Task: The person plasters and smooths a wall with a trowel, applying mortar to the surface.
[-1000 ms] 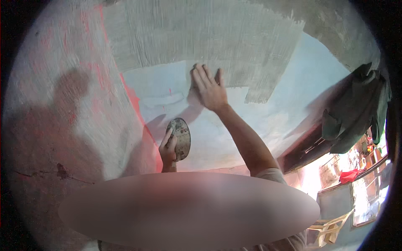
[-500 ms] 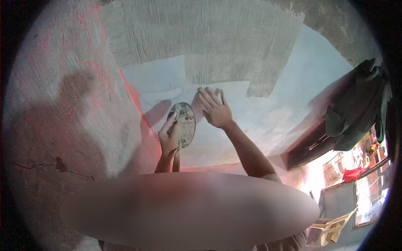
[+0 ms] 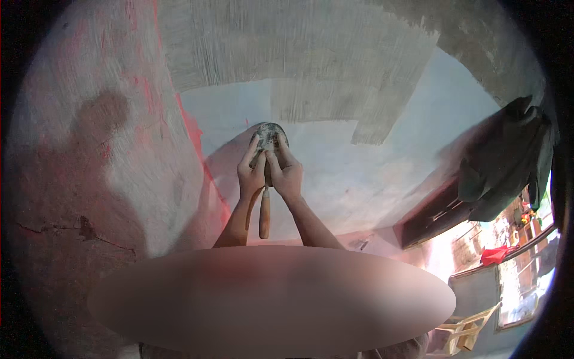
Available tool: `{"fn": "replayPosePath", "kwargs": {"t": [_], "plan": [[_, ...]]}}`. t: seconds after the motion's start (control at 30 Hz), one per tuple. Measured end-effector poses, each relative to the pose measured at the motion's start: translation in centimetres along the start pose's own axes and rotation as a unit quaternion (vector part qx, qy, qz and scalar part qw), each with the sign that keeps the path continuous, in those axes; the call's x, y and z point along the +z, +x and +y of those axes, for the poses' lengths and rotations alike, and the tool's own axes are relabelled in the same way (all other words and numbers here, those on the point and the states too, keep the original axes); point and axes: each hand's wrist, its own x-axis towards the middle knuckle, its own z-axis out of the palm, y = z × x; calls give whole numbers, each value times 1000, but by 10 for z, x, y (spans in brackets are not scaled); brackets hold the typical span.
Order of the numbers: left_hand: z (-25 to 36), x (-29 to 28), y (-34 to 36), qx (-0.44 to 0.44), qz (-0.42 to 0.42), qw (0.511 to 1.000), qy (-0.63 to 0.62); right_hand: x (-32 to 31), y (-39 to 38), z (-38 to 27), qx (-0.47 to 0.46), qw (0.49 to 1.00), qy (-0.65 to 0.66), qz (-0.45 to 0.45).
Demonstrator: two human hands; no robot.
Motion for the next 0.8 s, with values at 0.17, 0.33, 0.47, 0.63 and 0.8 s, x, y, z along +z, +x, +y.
{"fn": "replayPosePath", "kwargs": {"t": [0.17,0.33,0.47,0.63,0.8], "plan": [[-5,2,3,-18,0,1000,5,3,4,13,9,1000,-18,22],[-2,2,3,16,6,999,29,8,5,22,9,998,47,33],[4,3,3,16,10,999,39,9,6,21,-10,999,7,45],[6,6,5,3,15,1000,14,9,8,19,-37,998,-8,49],[1,8,6,-13,20,997,67,8,12,20,23,998,-27,46]]}}
